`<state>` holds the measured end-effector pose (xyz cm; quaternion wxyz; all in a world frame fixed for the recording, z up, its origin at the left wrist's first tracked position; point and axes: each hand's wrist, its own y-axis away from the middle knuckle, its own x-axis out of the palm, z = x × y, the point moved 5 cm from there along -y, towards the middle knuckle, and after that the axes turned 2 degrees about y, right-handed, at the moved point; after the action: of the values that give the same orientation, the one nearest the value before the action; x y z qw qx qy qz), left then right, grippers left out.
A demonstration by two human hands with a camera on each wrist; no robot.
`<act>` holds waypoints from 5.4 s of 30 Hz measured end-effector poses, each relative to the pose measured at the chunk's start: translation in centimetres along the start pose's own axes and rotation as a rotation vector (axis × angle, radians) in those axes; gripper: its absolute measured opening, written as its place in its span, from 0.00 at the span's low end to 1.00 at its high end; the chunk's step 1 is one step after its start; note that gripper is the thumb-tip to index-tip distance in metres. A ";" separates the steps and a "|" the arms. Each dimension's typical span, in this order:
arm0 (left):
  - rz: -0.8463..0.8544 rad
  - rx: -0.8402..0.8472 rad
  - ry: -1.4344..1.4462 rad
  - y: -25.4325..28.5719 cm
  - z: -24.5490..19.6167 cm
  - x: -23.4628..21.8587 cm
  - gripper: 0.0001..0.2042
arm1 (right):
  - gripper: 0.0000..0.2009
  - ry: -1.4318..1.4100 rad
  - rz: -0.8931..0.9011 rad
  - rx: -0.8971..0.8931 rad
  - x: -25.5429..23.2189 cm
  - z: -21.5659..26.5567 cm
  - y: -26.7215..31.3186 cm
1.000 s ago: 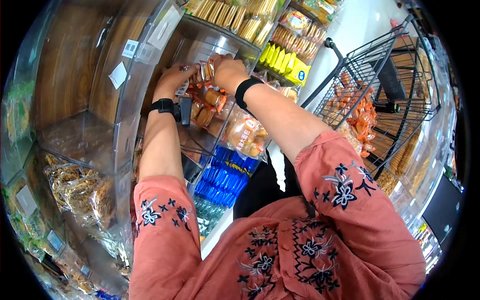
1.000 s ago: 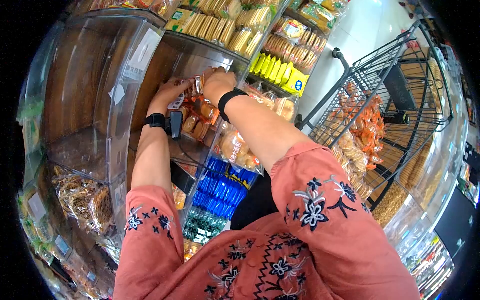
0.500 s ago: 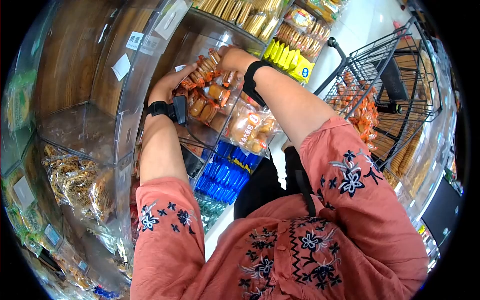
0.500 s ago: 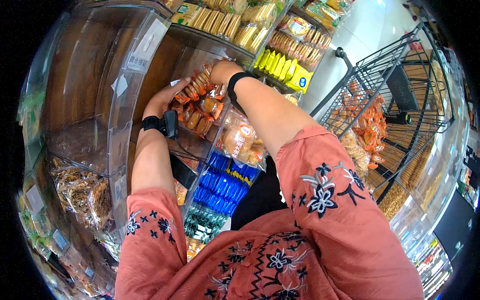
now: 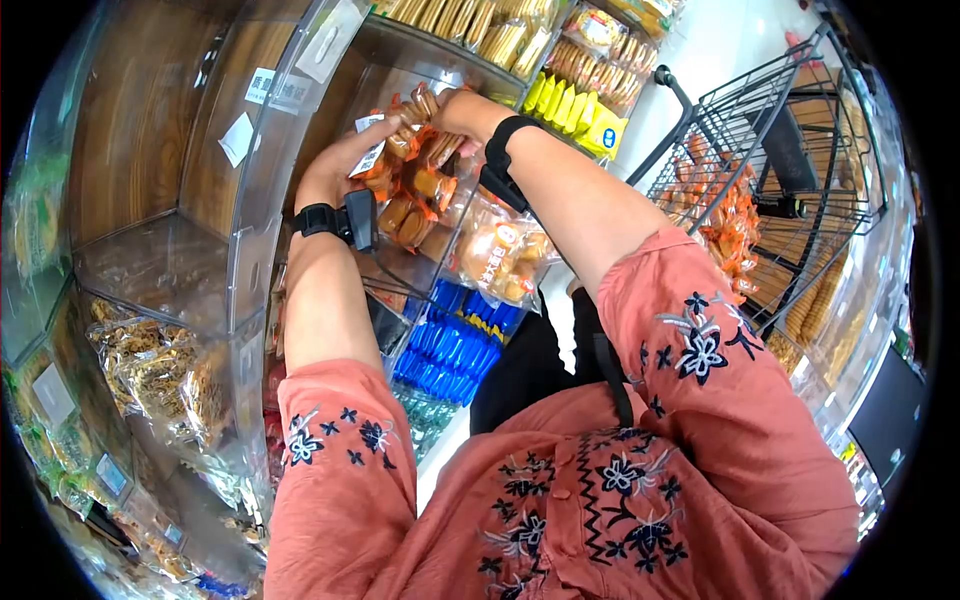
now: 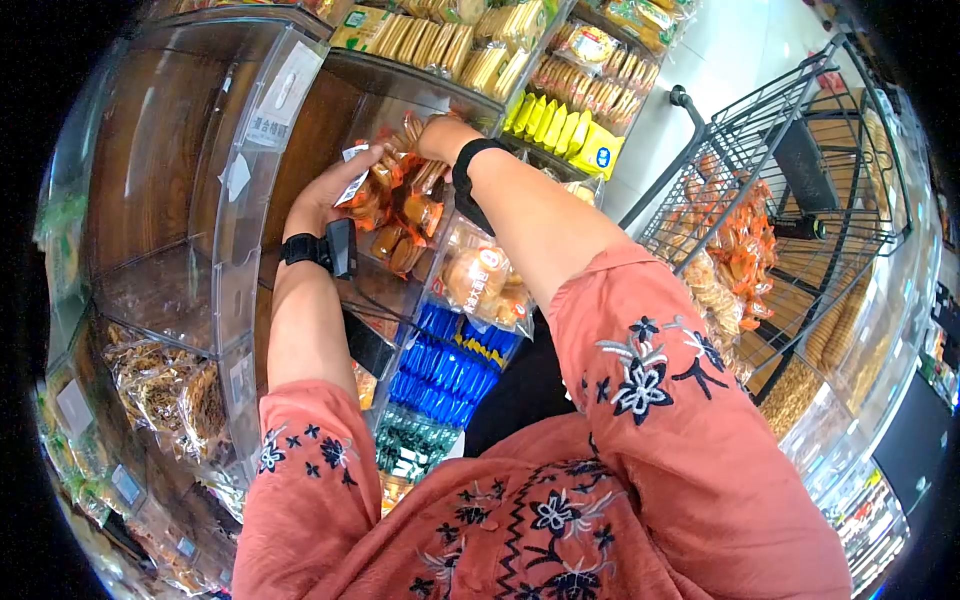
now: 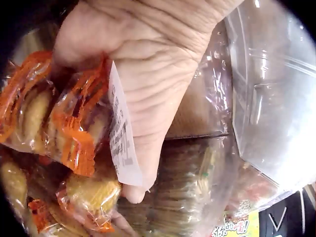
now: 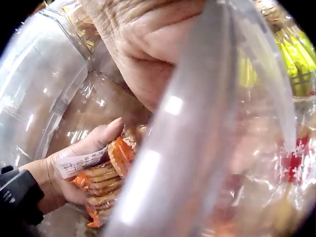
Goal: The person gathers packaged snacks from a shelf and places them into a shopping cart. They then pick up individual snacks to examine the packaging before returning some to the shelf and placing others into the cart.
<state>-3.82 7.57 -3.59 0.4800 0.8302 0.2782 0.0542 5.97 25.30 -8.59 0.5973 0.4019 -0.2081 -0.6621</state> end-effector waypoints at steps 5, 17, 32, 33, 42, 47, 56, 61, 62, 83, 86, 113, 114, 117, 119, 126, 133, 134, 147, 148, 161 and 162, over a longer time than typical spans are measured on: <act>0.046 0.096 0.068 3.3 -2.6 1.1 0.44 | 0.18 -0.284 -0.022 -0.052 0.3 -0.1 0.1; -0.041 0.446 0.382 12.0 -2.2 2.9 0.34 | 0.29 -0.161 -0.128 -0.272 -1.1 3.7 9.9; 0.128 0.735 0.299 21.5 -9.6 19.0 0.31 | 0.23 -0.244 -0.590 -0.640 -12.1 -6.2 28.7; 0.170 0.729 0.280 22.1 -10.7 21.8 0.32 | 0.22 -0.237 -0.617 -0.612 -13.7 -8.1 30.6; 0.770 0.573 -0.150 16.9 -14.6 46.7 0.36 | 0.25 -0.598 -0.725 -0.270 -20.0 -32.0 42.6; 0.971 0.477 -0.288 14.2 -13.3 59.9 0.36 | 0.27 -0.644 -0.769 0.057 -19.8 -43.9 46.5; 0.766 0.427 -1.054 7.8 -9.4 73.2 0.43 | 0.28 -0.877 -0.744 0.224 -17.4 -56.7 46.3; 0.778 0.517 -1.071 7.1 -7.5 75.6 0.45 | 0.34 -0.885 -0.747 0.284 -16.1 -60.2 44.4; 0.786 0.567 -1.050 6.0 -6.7 76.0 0.45 | 0.35 -0.876 -0.767 0.273 -15.8 -60.7 44.0; 0.303 0.975 -0.410 13.7 -11.1 53.6 0.27 | 0.26 -0.884 -0.822 0.101 -13.6 -52.8 49.9; 0.054 1.012 -0.354 14.6 -11.3 42.4 0.26 | 0.23 -0.914 -0.764 0.101 -12.6 -50.3 50.3; 0.033 -0.012 -0.766 0.1 1.6 9.7 0.28 | 0.19 -0.513 -0.194 -0.177 -6.8 -19.4 36.6; 0.080 -0.041 -0.810 -1.6 2.4 9.6 0.27 | 0.20 -0.486 -0.176 -0.183 -6.5 -18.3 36.2; 0.017 0.088 -0.706 -0.8 1.6 9.3 0.26 | 0.21 -0.423 -0.117 -0.191 -5.9 -14.3 35.4; -0.030 0.177 -0.538 1.6 1.1 9.1 0.29 | 0.22 -0.424 -0.081 -0.209 -5.4 -12.8 34.0; 0.007 0.419 -0.128 11.1 -2.9 9.3 0.44 | 0.29 -0.662 0.011 -0.252 -2.6 -7.7 28.3; 0.180 0.565 -0.198 15.6 -4.5 12.1 0.41 | 0.19 -1.201 0.268 -0.297 0.3 -7.5 21.9; 0.072 0.571 -0.249 14.5 -5.1 10.4 0.39 | 0.16 -1.199 0.269 -0.296 0.8 -8.4 20.8; 0.003 0.087 -1.429 4.8 1.9 9.2 0.50 | 0.13 -1.183 0.204 -0.202 0.1 -9.3 23.3; -0.021 0.081 -1.435 5.0 1.8 9.3 0.51 | 0.14 -1.203 0.209 -0.219 -0.1 -9.4 23.6; 0.004 0.062 -1.292 2.5 2.9 6.8 0.23 | 0.10 -1.235 0.057 -0.136 -2.3 -14.1 24.2; -0.015 0.077 -1.272 2.5 2.7 6.6 0.22 | 0.10 -1.250 0.060 -0.140 -2.4 -14.2 24.3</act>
<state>3.75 7.94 -4.13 0.5215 0.7148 -0.0536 -0.4628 32.13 25.67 2.09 0.4060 -0.1072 -0.4855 -0.7668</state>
